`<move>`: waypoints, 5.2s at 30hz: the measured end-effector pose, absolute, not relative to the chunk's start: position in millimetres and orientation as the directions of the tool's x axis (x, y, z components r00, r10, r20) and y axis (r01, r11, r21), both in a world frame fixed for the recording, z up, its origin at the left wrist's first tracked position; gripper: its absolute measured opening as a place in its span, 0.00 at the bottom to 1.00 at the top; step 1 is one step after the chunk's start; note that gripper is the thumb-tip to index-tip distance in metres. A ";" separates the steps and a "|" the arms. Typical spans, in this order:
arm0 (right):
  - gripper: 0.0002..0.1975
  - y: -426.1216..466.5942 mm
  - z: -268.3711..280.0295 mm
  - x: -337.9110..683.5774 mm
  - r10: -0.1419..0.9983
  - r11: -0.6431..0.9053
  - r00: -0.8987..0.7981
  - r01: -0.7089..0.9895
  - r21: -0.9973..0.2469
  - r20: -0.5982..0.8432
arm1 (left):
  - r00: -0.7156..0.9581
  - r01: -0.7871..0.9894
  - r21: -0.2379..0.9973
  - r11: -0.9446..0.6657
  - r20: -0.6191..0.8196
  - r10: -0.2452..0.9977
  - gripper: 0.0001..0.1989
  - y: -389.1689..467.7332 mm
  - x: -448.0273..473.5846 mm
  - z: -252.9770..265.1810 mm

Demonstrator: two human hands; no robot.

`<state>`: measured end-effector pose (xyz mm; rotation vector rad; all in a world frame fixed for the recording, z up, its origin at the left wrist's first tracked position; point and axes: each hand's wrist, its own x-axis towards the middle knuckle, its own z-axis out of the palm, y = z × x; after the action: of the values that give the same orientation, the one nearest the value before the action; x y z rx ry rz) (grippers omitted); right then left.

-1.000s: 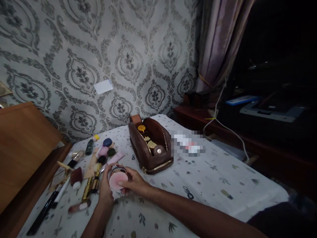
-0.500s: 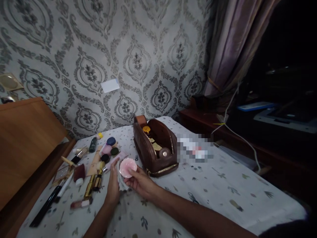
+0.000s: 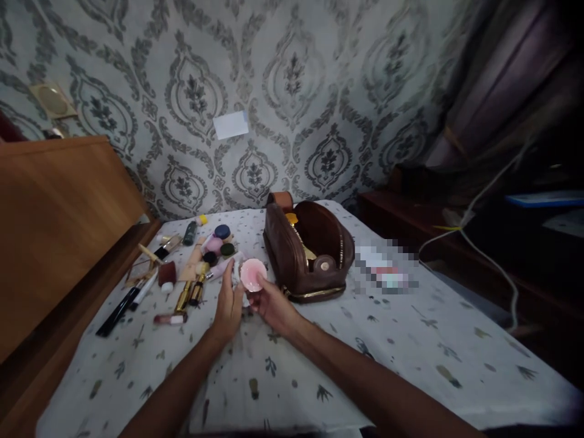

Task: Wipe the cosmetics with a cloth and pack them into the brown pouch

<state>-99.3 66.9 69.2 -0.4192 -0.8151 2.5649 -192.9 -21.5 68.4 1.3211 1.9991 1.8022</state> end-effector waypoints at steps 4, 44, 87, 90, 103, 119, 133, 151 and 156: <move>0.21 66.4 73.8 -98.6 0.507 -0.669 -0.854 -0.306 -0.677 -0.115 | -0.571 0.553 0.823 -0.127 0.486 0.662 0.30 -24.2 -197.7 70.1; 0.31 64.3 66.7 -93.0 0.340 -0.682 -0.923 -0.111 -0.723 -0.179 | -0.524 0.551 0.824 -0.131 0.464 0.715 0.20 -28.6 -219.8 85.9; 0.21 73.5 68.2 -89.9 0.301 -0.750 -0.940 -0.131 -0.648 -0.159 | -0.395 0.654 0.756 -0.007 0.349 0.850 0.39 -32.8 -228.2 91.1; 0.19 74.3 66.5 -92.2 0.341 -0.759 -0.922 -0.156 -0.632 -0.182 | -0.435 0.585 0.809 -0.050 0.366 0.823 0.37 -35.6 -228.9 99.5; 0.32 66.9 64.1 -93.0 0.376 -0.601 -0.922 -0.163 -0.783 -0.096 | -0.554 0.585 0.810 -0.041 0.436 0.709 0.19 -33.6 -233.7 103.8; 0.18 60.7 66.8 -83.4 0.491 0.388 -0.866 0.117 -0.914 0.097 | -0.472 0.615 0.787 0.041 0.327 0.819 0.16 -28.9 -244.5 89.9; 0.32 60.5 69.7 -82.1 0.443 0.523 -0.869 0.052 -0.851 0.219 | -0.304 0.745 0.667 0.020 0.312 0.900 0.21 -43.2 -233.9 110.2; 0.37 71.1 57.5 -87.4 0.339 0.460 -0.890 -0.127 -0.879 0.306 | -0.118 0.891 0.439 -0.114 0.466 0.877 0.17 -71.3 -230.3 101.2; 0.38 76.4 57.6 -87.7 0.278 0.305 -0.931 -0.148 -0.941 0.236 | -0.079 0.929 0.346 -0.129 0.526 0.847 0.17 -72.9 -225.6 100.3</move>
<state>-87.7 76.4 57.6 -0.1169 -2.2233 1.6605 -225.6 -72.9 100.3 2.2125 2.1510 1.0746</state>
